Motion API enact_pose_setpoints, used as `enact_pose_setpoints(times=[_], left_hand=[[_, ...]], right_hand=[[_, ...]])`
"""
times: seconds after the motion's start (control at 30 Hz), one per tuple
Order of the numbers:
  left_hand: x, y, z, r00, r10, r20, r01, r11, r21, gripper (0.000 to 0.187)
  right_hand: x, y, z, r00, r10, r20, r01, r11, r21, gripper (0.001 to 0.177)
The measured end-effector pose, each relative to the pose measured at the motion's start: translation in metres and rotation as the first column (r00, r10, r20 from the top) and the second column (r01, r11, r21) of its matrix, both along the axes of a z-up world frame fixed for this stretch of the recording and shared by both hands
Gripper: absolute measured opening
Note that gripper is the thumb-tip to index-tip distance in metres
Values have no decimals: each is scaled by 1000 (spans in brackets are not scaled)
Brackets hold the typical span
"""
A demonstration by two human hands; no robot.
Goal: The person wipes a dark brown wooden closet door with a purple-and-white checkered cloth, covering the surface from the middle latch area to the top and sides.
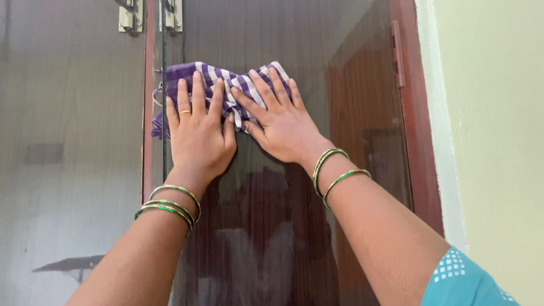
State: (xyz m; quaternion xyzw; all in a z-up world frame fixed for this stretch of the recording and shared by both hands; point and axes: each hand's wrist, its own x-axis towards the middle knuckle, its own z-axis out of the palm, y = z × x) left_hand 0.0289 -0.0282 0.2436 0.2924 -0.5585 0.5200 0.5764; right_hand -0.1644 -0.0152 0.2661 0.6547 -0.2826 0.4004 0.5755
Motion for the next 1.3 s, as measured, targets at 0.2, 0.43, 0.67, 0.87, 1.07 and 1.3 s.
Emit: enact_pose_setpoints(times=[0.2, 0.43, 0.67, 0.87, 1.07, 1.3], left_hand=[[-14, -8, 37, 1000, 17, -21, -17, 1000, -25, 62], [-49, -13, 64, 1000, 6, -11, -6, 999, -44, 61], [-126, -17, 79, 1000, -17, 13, 18, 998, -55, 61], [-193, -18, 78, 999, -43, 28, 44, 998, -39, 61], [-227, -20, 73, 999, -39, 14, 39, 999, -27, 61], [-236, -21, 66, 998, -57, 28, 58, 997, -49, 61]], right_hand=[[-13, -1, 33, 998, -35, 42, 36, 999, -4, 62], [-46, -2, 51, 992, -90, 88, 90, 996, 3, 62], [-119, -3, 54, 978, -143, 152, 146, 989, -9, 62], [-178, 3, 45, 961, -189, 203, 194, 981, -3, 61], [-207, 6, 41, 956, -237, 171, 253, 965, -76, 60], [-211, 2, 30, 969, -198, 149, 223, 958, -178, 59]])
